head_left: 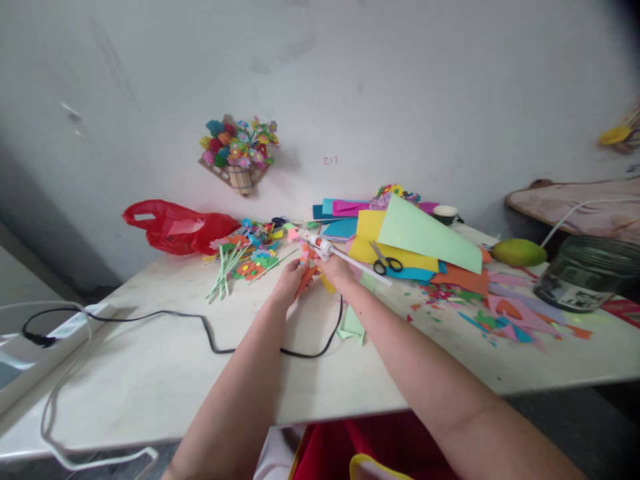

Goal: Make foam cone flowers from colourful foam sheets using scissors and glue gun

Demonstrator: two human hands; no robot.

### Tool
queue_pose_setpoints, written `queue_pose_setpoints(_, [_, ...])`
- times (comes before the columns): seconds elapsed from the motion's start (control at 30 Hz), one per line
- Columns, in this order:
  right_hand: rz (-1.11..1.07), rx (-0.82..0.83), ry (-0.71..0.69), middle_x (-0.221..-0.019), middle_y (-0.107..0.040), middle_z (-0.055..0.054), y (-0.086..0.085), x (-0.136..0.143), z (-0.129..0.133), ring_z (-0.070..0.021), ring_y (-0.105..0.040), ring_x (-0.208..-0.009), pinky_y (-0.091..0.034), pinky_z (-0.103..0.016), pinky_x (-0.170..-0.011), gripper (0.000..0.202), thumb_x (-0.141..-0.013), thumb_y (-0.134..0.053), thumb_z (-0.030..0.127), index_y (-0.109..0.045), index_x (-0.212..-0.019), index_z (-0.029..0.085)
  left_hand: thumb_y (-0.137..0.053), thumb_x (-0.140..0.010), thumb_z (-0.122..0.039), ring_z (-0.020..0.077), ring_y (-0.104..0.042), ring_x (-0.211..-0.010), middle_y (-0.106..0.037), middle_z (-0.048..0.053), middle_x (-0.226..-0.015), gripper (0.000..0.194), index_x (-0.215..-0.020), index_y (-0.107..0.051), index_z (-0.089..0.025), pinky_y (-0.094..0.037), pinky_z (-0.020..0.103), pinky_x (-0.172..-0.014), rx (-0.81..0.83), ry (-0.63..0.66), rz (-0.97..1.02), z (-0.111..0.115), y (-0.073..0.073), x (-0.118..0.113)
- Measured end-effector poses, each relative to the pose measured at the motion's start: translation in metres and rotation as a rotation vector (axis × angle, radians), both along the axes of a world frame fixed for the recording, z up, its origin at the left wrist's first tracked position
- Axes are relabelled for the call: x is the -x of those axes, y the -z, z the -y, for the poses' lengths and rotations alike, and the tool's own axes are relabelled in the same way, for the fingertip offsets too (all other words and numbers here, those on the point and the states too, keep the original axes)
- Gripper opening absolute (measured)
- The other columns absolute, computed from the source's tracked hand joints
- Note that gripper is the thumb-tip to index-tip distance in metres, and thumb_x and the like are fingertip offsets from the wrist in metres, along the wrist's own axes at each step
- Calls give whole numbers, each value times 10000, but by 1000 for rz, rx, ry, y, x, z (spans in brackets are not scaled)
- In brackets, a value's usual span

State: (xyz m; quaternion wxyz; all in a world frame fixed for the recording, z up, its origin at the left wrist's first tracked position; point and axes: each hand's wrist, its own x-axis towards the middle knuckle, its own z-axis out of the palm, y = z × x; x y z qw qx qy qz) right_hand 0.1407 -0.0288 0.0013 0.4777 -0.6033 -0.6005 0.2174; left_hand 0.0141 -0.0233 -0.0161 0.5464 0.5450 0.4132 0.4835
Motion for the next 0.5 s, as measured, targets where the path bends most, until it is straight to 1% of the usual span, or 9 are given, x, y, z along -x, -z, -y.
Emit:
queue_pose_setpoints(0.07, [22, 13, -7, -832, -699, -18, 0, -1, 1, -158, -654, -698, -510, -218, -605, 278, -755, -627, 224, -638, -1032, 205, -603, -826, -365, 74, -523, -408, -673, 50, -707, 257, -903, -528, -132, -369, 185, -362, -2, -10, 1, 0, 0, 0])
queue_pose_setpoints(0.23, [64, -10, -26, -803, -698, -21, 1, -1, 1, -159, -652, -688, -496, -211, -590, 267, -777, -611, 244, -644, -1039, 204, -598, -833, -334, 64, -504, -380, -663, 31, -675, 216, -877, -517, -139, -357, 179, -353, -19, -40, 13, 0, 0, -1])
queue_pose_setpoints(0.4, [107, -42, -14, -834, -704, -19, 6, -2, -3, -178, -659, -743, -501, -239, -632, 294, -762, -622, 251, -644, -1054, 230, -628, -809, -354, 72, -519, -388, -661, 24, -665, 264, -919, -522, -139, -358, 178, -357, -3, -44, 34, -1, 1, -1])
queue_pose_setpoints(0.5, [80, -69, -15, -824, -709, -15, 11, -3, -9, -187, -667, -749, -511, -254, -652, 283, -742, -641, 237, -651, -1025, 235, -662, -778, -349, 73, -519, -393, -662, 21, -664, 320, -970, -520, -135, -357, 177, -360, 1, -51, 48, -1, 1, 0])
